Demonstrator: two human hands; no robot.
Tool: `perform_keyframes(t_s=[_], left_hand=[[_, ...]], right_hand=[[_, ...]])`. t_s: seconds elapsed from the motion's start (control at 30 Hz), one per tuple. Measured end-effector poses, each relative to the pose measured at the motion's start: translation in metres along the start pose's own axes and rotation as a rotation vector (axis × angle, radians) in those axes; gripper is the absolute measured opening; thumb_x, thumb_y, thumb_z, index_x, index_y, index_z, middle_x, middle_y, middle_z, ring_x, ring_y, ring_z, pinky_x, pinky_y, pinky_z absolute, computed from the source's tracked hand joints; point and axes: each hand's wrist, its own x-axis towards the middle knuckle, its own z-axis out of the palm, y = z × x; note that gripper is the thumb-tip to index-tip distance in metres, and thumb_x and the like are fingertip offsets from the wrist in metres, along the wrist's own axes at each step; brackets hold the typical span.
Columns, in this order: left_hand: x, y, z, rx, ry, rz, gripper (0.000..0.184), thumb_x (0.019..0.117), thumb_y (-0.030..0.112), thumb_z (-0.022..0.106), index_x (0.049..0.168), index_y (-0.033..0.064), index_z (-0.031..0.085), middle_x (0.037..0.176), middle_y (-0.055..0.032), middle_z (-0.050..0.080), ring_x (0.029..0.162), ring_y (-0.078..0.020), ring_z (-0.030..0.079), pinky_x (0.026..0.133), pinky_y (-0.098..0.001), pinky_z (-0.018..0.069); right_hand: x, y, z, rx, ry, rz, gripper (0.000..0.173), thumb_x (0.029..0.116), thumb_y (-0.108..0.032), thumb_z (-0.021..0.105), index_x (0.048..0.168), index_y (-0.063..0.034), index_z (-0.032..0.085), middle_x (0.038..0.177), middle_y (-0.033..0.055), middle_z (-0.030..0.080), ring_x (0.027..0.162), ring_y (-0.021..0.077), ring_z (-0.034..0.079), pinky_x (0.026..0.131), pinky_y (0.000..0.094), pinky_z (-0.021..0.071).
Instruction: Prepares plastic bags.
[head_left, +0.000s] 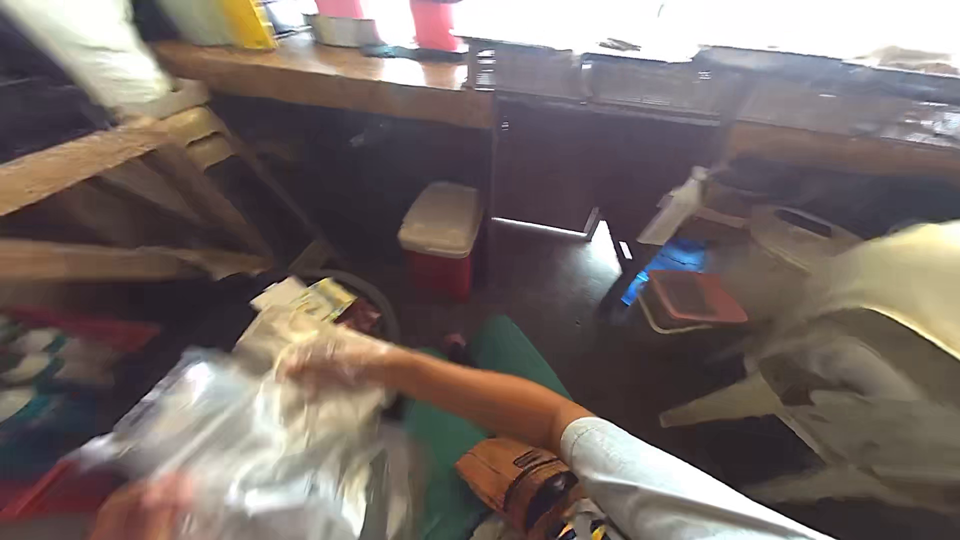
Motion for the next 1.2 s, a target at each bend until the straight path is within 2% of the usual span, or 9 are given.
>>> perform_keyframes(t_s=[0.13, 0.33, 0.43, 0.53, 0.73, 0.9, 1.07, 1.13, 1.2], left_hand=[[0.041, 0.022, 0.002, 0.2, 0.277, -0.01, 0.008, 0.1008, 0.007, 0.053, 0.105, 0.0117, 0.058, 0.088, 0.0169, 0.061, 0.081, 0.0063, 0.061, 0.079, -0.0173, 0.0544], [0.053, -0.014, -0.018, 0.446, 0.469, -0.19, 0.034, 0.1051, 0.018, 0.053, 0.12, -0.0127, 0.052, 0.102, -0.0148, 0.062, 0.087, -0.0097, 0.059, 0.082, -0.0285, 0.0501], [0.038, -0.05, -0.021, 0.396, 0.512, -0.394, 0.038, 0.107, 0.017, 0.048, 0.129, -0.0139, 0.049, 0.118, -0.0265, 0.061, 0.102, -0.0243, 0.061, 0.092, -0.0403, 0.0506], [0.008, -0.085, -0.012, 0.476, 0.464, -0.502, 0.04, 0.1078, 0.008, 0.042, 0.142, -0.0138, 0.042, 0.138, -0.0299, 0.052, 0.127, -0.0292, 0.053, 0.11, -0.0398, 0.041], [-0.001, -0.144, -0.012, 0.536, 0.498, -0.614, 0.038, 0.1026, 0.011, 0.058, 0.132, -0.0117, 0.051, 0.122, -0.0316, 0.061, 0.115, -0.0374, 0.06, 0.101, -0.0506, 0.0466], [-0.026, -0.119, -0.017, -0.22, 0.593, -0.508, 0.034, 0.1109, 0.014, 0.03, 0.139, -0.002, 0.041, 0.114, -0.0095, 0.06, 0.097, -0.0103, 0.061, 0.084, -0.0287, 0.055], [-0.031, -0.128, -0.008, -0.13, 0.521, -0.417, 0.035, 0.1066, 0.008, 0.035, 0.14, -0.0029, 0.037, 0.116, -0.0062, 0.057, 0.099, -0.005, 0.058, 0.088, -0.0246, 0.0527], [-0.027, -0.133, -0.011, 0.13, 0.479, -0.388, 0.043, 0.1055, 0.004, 0.041, 0.144, -0.0148, 0.034, 0.135, -0.0225, 0.052, 0.119, -0.0169, 0.054, 0.104, -0.0306, 0.0449], [-0.026, -0.147, -0.017, 0.497, 0.434, -0.364, 0.046, 0.1003, 0.005, 0.054, 0.135, -0.0221, 0.044, 0.135, -0.036, 0.054, 0.126, -0.0362, 0.055, 0.109, -0.0439, 0.0428]], right_hand=[[0.074, -0.04, 0.015, -0.12, -0.047, -0.088, 0.026, 0.1086, -0.008, 0.039, 0.109, 0.0083, 0.059, 0.08, 0.0018, 0.062, 0.07, 0.0037, 0.059, 0.068, 0.0218, 0.0533], [0.124, -0.021, 0.041, -0.677, -0.038, 0.023, 0.025, 0.1067, -0.01, 0.048, 0.114, 0.0096, 0.062, 0.095, 0.0151, 0.063, 0.079, 0.015, 0.059, 0.078, 0.0309, 0.051], [0.118, 0.007, 0.04, -0.875, -0.085, 0.167, 0.034, 0.1075, -0.008, 0.046, 0.133, 0.0108, 0.055, 0.134, 0.0302, 0.057, 0.126, 0.0363, 0.056, 0.109, 0.0487, 0.041], [0.093, 0.055, 0.022, -0.812, -0.037, 0.229, 0.042, 0.1077, -0.004, 0.041, 0.146, 0.0146, 0.041, 0.15, 0.0331, 0.044, 0.143, 0.0399, 0.042, 0.12, 0.0481, 0.0307], [0.089, 0.135, 0.005, -0.66, 0.127, 0.283, 0.036, 0.1053, -0.006, 0.05, 0.134, 0.014, 0.054, 0.14, 0.0338, 0.053, 0.135, 0.0411, 0.05, 0.116, 0.0516, 0.036], [0.068, 0.089, 0.015, -0.206, 0.107, 0.325, 0.037, 0.1116, -0.022, 0.035, 0.137, 0.0008, 0.049, 0.105, 0.0118, 0.061, 0.087, 0.0149, 0.059, 0.079, 0.034, 0.0519], [0.068, 0.097, 0.013, -0.069, 0.107, 0.357, 0.027, 0.105, -0.01, 0.051, 0.127, 0.0035, 0.057, 0.096, 0.0105, 0.063, 0.078, 0.0131, 0.058, 0.07, 0.0316, 0.0506], [0.077, 0.104, 0.01, -0.366, 0.106, 0.23, 0.02, 0.0997, -0.003, 0.059, 0.113, 0.0112, 0.065, 0.095, 0.0159, 0.068, 0.081, 0.016, 0.062, 0.076, 0.0316, 0.0516], [0.085, 0.122, 0.001, -0.757, 0.069, 0.146, 0.023, 0.0946, -0.007, 0.067, 0.109, 0.0106, 0.071, 0.112, 0.0264, 0.07, 0.11, 0.0337, 0.066, 0.1, 0.0495, 0.0486]])
